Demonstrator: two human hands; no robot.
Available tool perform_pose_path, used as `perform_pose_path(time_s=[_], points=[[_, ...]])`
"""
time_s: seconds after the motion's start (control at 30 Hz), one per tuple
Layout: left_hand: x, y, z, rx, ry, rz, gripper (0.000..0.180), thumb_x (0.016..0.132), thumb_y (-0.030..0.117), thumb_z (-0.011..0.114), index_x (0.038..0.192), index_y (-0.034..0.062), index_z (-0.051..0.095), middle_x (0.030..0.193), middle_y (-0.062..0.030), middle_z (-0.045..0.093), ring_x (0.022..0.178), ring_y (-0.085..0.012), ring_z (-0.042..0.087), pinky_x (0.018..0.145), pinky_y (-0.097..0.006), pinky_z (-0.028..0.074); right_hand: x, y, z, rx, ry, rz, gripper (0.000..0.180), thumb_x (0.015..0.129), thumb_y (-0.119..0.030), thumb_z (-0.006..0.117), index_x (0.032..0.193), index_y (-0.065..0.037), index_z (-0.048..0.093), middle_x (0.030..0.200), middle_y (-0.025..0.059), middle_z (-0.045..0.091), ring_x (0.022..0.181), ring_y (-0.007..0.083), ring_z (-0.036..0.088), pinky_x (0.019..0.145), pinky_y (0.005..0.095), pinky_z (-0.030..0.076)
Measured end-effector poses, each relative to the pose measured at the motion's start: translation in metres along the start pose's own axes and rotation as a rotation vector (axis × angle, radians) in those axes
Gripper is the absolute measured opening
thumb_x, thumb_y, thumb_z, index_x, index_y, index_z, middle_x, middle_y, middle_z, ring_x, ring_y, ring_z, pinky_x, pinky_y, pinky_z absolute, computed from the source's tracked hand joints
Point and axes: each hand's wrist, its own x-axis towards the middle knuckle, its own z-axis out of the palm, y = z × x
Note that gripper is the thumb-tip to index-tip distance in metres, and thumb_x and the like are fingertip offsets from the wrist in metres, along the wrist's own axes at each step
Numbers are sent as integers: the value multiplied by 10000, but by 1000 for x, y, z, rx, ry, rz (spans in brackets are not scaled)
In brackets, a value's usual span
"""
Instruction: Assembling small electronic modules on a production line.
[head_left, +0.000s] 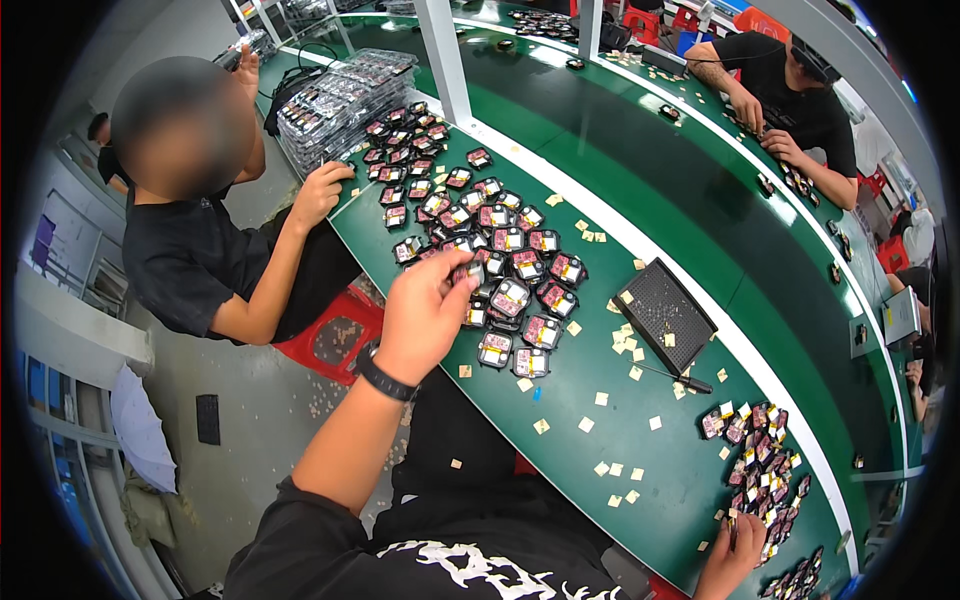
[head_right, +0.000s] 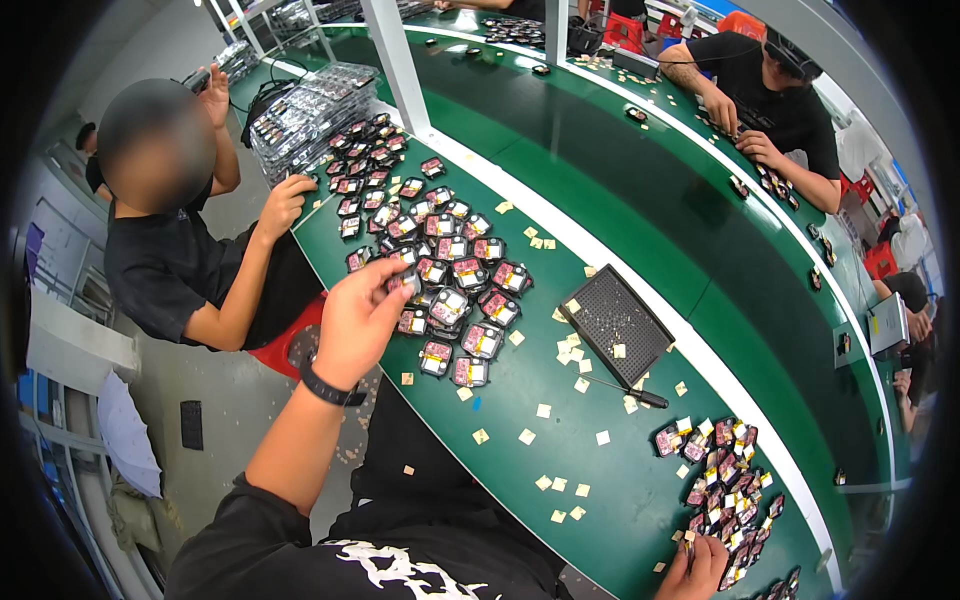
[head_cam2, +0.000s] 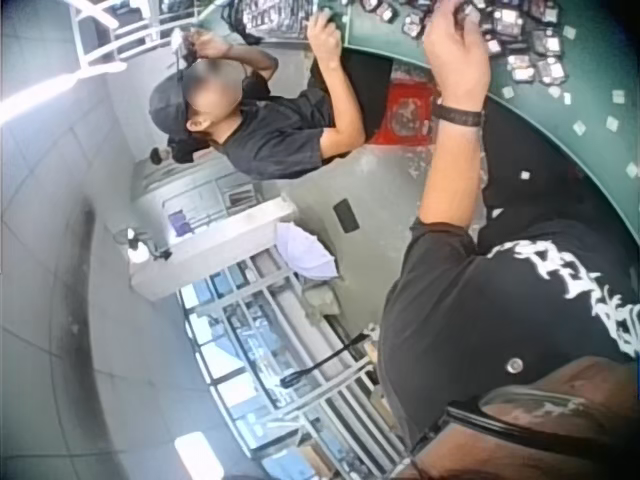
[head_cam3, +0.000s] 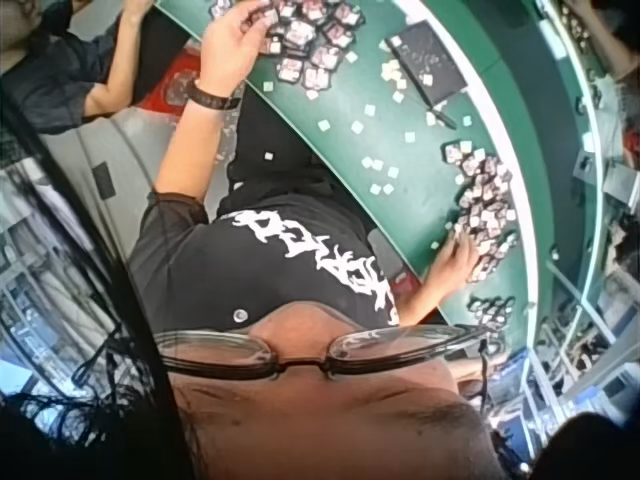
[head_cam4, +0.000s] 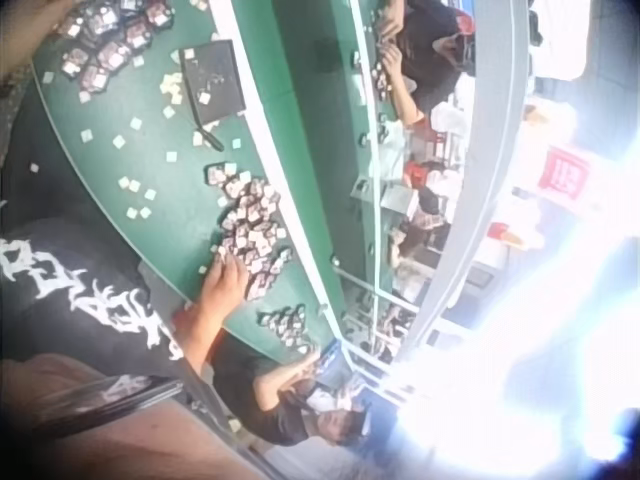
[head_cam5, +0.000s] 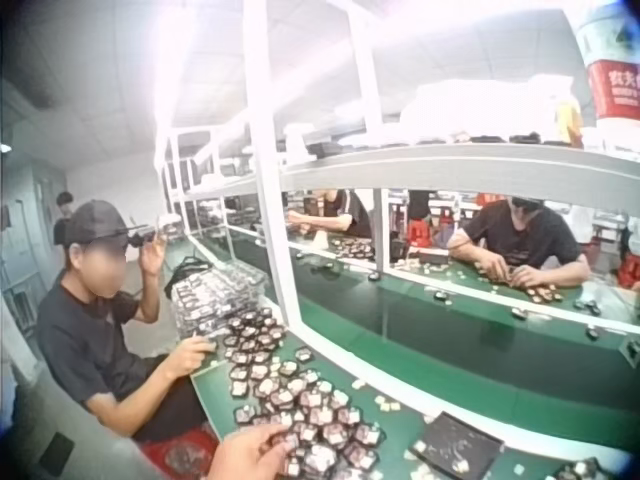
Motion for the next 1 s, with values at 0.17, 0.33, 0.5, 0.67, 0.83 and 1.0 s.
perform_pose_path(time_s=[0.17, 0.33, 0.5, 0.67, 0.83, 1.0], points=[[41, -19, 8, 187, 131, 150, 300, 905, 139, 700, 1143, -40, 669, 1033, -173, 640, 859, -285, 650, 749, -377, 522, -7, 16, 3, 1, 115, -115, 185, 883, -112, 764, 1038, -14, 739, 1019, 131, 723, 916, 270, 693, 830, 375, 552], [31, 9, 20, 393, 393, 340, 259, 917, 112, 679, 1144, -10, 649, 1117, -180, 604, 1080, -347, 593, 958, -427, 479, -18, 22, 17, 178, 161, -161, 255, 698, 73, 725, 926, -28, 668, 903, 144, 616, 796, 340, 600, 697, 406, 496], [-91, 75, 58, -501, -454, -111, 272, 1043, 206, 546, 1199, -3, 624, 1056, -69, 675, 707, -60, 545, 594, -206, 415, 8, -24, 15, 345, 175, -427, 259, 683, -26, 820, 907, -70, 698, 818, 66, 645, 638, 234, 625, 513, 333, 493], [-130, 85, 110, -965, -1176, -748, 515, 1092, 361, 425, 1441, -16, 464, 1202, -183, 665, 802, -148, 632, 641, -256, 489, 22, -75, 8, 481, 16, -671, 314, 693, -85, 826, 979, -79, 696, 878, 26, 639, 671, 167, 643, 534, 308, 514], [-133, 84, 119, -962, -1105, -678, 361, 1056, 182, 523, 1367, -1, 523, 1095, -84, 664, 808, -119, 641, 640, -241, 504, 19, -91, -2, 665, -177, -432, 251, 775, -84, 794, 1009, -65, 706, 918, 52, 640, 683, 210, 634, 592, 321, 524], [-134, 84, 117, -881, -975, -560, 145, 1003, 41, 601, 1131, 6, 543, 1057, -126, 680, 792, -152, 708, 660, -269, 586, 3, -89, 2, 927, -317, 78, 205, 924, -148, 741, 827, -1, 636, 713, 97, 570, 582, 203, 527, 541, 334, 430]])
